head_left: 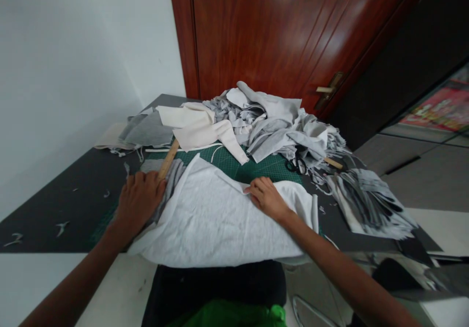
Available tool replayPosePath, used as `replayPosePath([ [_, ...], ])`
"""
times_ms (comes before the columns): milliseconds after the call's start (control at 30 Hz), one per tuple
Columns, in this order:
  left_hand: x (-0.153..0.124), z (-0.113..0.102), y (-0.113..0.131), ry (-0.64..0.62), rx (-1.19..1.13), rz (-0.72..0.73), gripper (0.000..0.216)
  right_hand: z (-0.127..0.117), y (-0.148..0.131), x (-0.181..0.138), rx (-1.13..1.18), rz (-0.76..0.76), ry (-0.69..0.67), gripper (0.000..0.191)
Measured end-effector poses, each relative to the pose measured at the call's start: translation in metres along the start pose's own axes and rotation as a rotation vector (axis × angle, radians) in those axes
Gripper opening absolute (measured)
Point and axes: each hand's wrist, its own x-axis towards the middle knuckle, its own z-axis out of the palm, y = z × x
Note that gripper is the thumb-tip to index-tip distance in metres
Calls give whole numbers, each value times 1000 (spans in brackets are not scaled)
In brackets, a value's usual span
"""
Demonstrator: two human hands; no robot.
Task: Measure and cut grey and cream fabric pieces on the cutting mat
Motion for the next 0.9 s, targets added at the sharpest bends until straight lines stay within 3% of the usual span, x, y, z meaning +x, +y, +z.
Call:
replayPosePath([
  [133, 0, 15, 0, 29, -68, -13, 55, -7, -4, -1, 12, -339, -29, 26],
  [300, 6, 6, 0, 28, -101, -34, 46, -18, -13, -7, -20, -422, -82, 22],
  [433, 11, -4, -4, -48, -247, -97, 37, -30, -30, -14, -44, -605, -45, 21],
  [500, 13, -9, -6, -88, -342, -114, 36, -35, -30, -17, -31, -533, -13, 23],
  [633, 24, -20, -9, -171, -507, -106, 32, -45, -4, -15, -20, 68, 141, 29],
  [700, 33, -26, -12, -178, -504, -123, 29, -52, 15, -8, -60, 243, 287, 31],
  [800, 45, -35, -21, -88, -520, -159, 32, -68, 34, 2, -77, 238, 512, 29],
  [900, 45, -48, -24, 21, -575, -178, 48, -87, 31, 3, -28, 29, 579, 30],
])
